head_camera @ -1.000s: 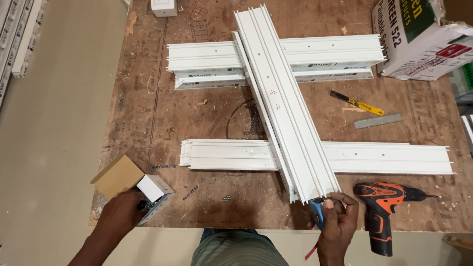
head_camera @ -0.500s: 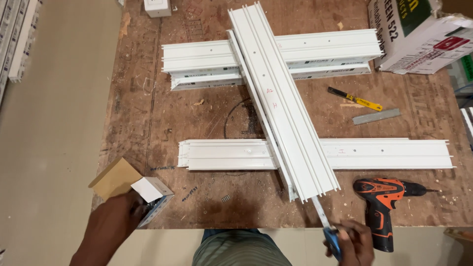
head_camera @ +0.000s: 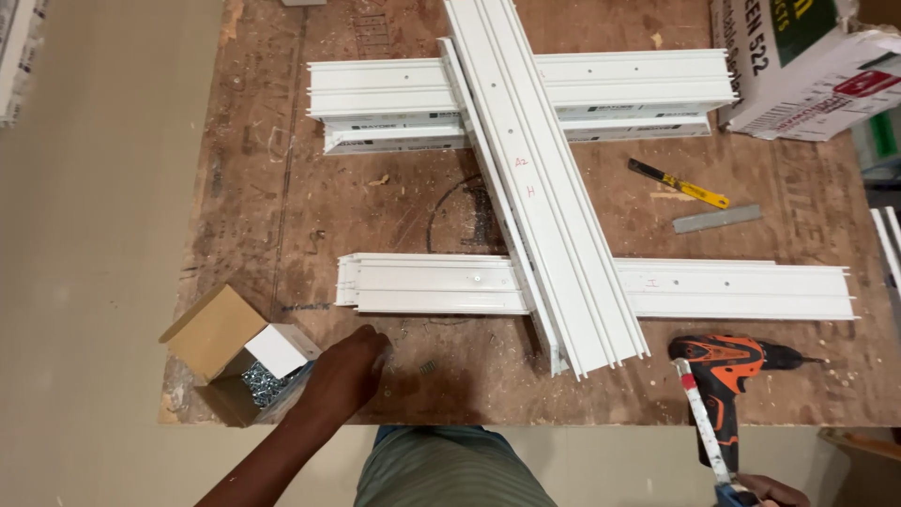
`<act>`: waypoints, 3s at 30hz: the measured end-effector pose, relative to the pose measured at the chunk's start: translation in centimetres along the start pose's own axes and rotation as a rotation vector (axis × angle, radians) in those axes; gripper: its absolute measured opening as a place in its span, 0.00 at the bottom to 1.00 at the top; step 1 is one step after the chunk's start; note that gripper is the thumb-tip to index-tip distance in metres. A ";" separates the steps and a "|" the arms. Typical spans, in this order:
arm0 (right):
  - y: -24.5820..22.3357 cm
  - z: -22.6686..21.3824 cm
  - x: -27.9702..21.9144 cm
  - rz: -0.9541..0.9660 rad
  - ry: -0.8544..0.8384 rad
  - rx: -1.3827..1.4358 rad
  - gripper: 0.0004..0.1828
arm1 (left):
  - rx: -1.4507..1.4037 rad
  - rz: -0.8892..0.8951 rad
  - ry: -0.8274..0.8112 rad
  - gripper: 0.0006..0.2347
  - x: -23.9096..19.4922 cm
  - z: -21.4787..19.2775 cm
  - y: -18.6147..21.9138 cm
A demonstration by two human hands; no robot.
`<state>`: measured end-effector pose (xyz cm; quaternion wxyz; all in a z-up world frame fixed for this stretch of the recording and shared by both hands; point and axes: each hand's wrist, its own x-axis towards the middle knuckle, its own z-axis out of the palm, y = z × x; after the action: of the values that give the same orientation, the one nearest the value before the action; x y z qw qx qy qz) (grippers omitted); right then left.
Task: Measuring, marking, and drilling into white plastic profiles to assemble a frame.
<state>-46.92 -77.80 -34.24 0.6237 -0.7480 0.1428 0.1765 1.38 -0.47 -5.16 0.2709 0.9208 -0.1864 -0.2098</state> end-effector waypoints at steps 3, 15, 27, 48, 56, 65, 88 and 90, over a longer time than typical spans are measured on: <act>-10.4 10.7 -1.6 -0.211 0.300 0.039 0.29 | 0.082 0.006 -0.067 0.04 1.0 0.1 -0.4; -53.6 34.4 14.7 -0.105 0.825 0.333 0.16 | 0.135 -0.009 -0.305 0.11 2.1 -1.6 1.5; -53.5 34.5 16.1 -0.044 0.829 0.315 0.16 | -0.424 0.266 -0.145 0.07 7.6 -4.0 8.4; -55.2 35.4 16.4 0.064 0.930 0.264 0.16 | -0.421 0.697 0.159 0.06 17.3 -2.7 15.7; -55.0 35.4 16.4 0.059 0.932 0.275 0.16 | -0.399 0.564 0.115 0.10 17.0 -3.4 16.7; -54.5 35.2 16.4 0.043 0.926 0.275 0.16 | -0.490 0.491 0.083 0.25 17.2 -2.0 16.0; -54.8 35.4 16.2 0.041 0.932 0.278 0.17 | -0.497 0.498 -0.022 0.24 18.0 -1.9 16.1; -52.8 35.7 15.3 -0.055 0.965 0.290 0.17 | -0.503 0.523 0.004 0.24 17.8 -1.7 16.1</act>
<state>-13.40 -33.01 -0.07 0.5885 -0.6535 0.4181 -0.2278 13.45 -20.50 0.35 0.5341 0.7468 -0.3577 -0.1708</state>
